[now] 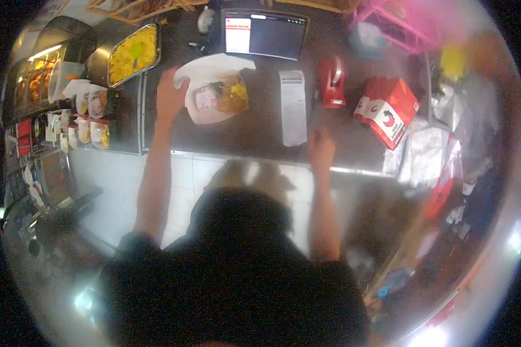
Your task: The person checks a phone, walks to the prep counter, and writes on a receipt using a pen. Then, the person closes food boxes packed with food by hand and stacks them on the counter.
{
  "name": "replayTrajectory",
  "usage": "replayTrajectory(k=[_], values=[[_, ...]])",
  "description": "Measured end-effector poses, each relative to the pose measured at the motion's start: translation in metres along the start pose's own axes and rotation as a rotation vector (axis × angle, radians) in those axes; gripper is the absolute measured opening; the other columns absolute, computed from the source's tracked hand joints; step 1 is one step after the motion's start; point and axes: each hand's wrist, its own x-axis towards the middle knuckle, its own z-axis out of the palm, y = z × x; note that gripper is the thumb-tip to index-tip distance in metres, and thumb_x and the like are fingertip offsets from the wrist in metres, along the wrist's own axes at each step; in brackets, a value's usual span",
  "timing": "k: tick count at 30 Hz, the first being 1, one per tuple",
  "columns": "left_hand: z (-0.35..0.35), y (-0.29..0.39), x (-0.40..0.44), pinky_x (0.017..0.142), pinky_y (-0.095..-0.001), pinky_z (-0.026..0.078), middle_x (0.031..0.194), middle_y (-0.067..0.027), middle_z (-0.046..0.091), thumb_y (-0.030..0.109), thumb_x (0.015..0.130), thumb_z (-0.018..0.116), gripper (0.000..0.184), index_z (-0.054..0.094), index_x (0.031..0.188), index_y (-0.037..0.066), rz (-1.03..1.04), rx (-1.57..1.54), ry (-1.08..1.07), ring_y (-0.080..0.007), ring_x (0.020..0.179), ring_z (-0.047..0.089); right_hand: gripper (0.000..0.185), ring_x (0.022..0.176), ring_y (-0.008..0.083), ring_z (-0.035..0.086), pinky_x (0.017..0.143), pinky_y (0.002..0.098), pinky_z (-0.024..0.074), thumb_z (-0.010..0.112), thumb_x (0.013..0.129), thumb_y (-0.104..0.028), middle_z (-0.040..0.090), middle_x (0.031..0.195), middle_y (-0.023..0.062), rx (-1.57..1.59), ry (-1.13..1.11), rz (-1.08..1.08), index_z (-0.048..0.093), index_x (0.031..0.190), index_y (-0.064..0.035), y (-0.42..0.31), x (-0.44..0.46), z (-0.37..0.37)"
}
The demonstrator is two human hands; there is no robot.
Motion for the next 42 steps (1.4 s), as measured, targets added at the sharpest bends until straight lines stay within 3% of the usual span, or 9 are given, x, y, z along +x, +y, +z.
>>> replayTrajectory(k=[1, 4, 10, 13, 16, 21, 27, 30, 42], values=[[0.000, -0.023, 0.004, 0.094, -0.0455, 0.047, 0.116, -0.0241, 0.063, 0.017, 0.083, 0.066, 0.047, 0.055, 0.127, 0.003, -0.135, -0.033, -0.380, -0.0426, 0.110, 0.059, 0.022, 0.084, 0.0411, 0.067, 0.075, 0.0491, 0.0522, 0.062, 0.089, -0.024, 0.070, 0.090, 0.0207, 0.036, -0.049, -0.031, 0.068, 0.099, -0.0047, -0.003, -0.016, 0.000], [-0.036, -0.028, -0.019, 0.088, -0.0444, 0.050, 0.109, -0.0269, 0.064, 0.017, 0.083, 0.065, 0.047, 0.053, 0.125, 0.000, 0.022, -0.048, -0.435, -0.0457, 0.101, 0.061, 0.023, 0.100, 0.0389, 0.065, 0.083, 0.0459, 0.0509, 0.061, 0.089, -0.019, 0.068, 0.101, 0.0219, -0.071, -0.293, -0.006, 0.068, 0.105, -0.0036, -0.029, -0.063, -0.007], [-0.088, 0.017, -0.145, 0.093, -0.0389, 0.051, 0.134, -0.0156, 0.057, 0.004, 0.082, 0.067, 0.067, 0.038, 0.143, 0.005, -0.474, -0.790, -0.865, -0.0290, 0.114, 0.060, 0.033, 0.103, 0.0391, 0.064, 0.088, 0.0451, 0.0498, 0.060, 0.090, -0.028, 0.068, 0.106, 0.0220, 0.027, -0.636, -0.069, 0.066, 0.110, -0.0023, -0.021, -0.132, 0.002], [-0.059, -0.021, -0.206, 0.096, -0.0371, 0.049, 0.140, -0.0147, 0.052, 0.001, 0.085, 0.064, 0.080, 0.022, 0.153, 0.007, -0.612, -0.987, -0.725, -0.0235, 0.121, 0.055, 0.033, 0.102, 0.0383, 0.064, 0.089, 0.0436, 0.0499, 0.060, 0.090, -0.027, 0.068, 0.108, 0.0219, 0.123, -0.653, 0.141, 0.066, 0.110, -0.0016, -0.020, -0.144, 0.007], [-0.026, -0.050, -0.189, 0.094, -0.0320, 0.049, 0.138, -0.0112, 0.054, 0.004, 0.091, 0.058, 0.063, 0.033, 0.149, 0.002, -0.535, -0.715, -0.291, -0.0166, 0.121, 0.054, 0.027, 0.098, 0.0370, 0.066, 0.087, 0.0427, 0.0506, 0.061, 0.089, -0.022, 0.068, 0.103, 0.0228, 0.015, -0.561, -0.217, 0.068, 0.104, -0.0005, -0.024, -0.135, 0.010], [0.047, -0.088, -0.142, 0.101, -0.0331, 0.043, 0.130, -0.0112, 0.058, 0.018, 0.098, 0.055, 0.048, 0.041, 0.141, -0.001, -0.727, -1.268, -0.380, -0.0175, 0.116, 0.056, 0.034, 0.083, 0.0270, 0.069, 0.074, 0.0401, 0.0534, 0.068, 0.088, -0.030, 0.071, 0.093, 0.0186, 0.430, -0.446, 0.294, 0.068, 0.103, 0.0004, -0.079, -0.038, 0.037], [0.058, -0.091, -0.116, 0.075, -0.0276, 0.051, 0.103, -0.0045, 0.068, 0.025, 0.095, 0.064, 0.034, 0.067, 0.116, -0.001, -0.485, -1.194, -0.428, -0.0109, 0.086, 0.062, 0.056, 0.089, 0.0296, 0.069, 0.080, 0.0405, 0.0528, 0.072, 0.083, -0.042, 0.070, 0.106, 0.0176, 0.195, -0.640, -0.103, 0.065, 0.117, 0.0014, -0.083, 0.020, 0.085], [0.044, -0.093, -0.122, 0.072, -0.0251, 0.049, 0.096, -0.0036, 0.069, 0.027, 0.095, 0.064, 0.034, 0.067, 0.113, -0.001, -0.476, -0.592, -0.530, -0.0098, 0.084, 0.061, 0.063, 0.100, 0.0321, 0.067, 0.085, 0.0402, 0.0523, 0.075, 0.081, -0.043, 0.067, 0.114, 0.0204, 0.430, -0.823, 0.157, 0.062, 0.122, 0.0030, -0.075, 0.020, 0.086], [0.033, -0.060, -0.090, 0.065, -0.0268, 0.048, 0.083, -0.0020, 0.067, 0.037, 0.091, 0.069, 0.042, 0.070, 0.103, -0.003, -0.493, -0.648, -0.589, -0.0098, 0.074, 0.061, 0.060, 0.094, 0.0197, 0.066, 0.074, 0.0303, 0.0589, 0.080, 0.082, -0.030, 0.066, 0.107, 0.0150, 0.619, -0.715, 0.349, 0.057, 0.122, 0.0086, -0.059, 0.012, 0.115]])
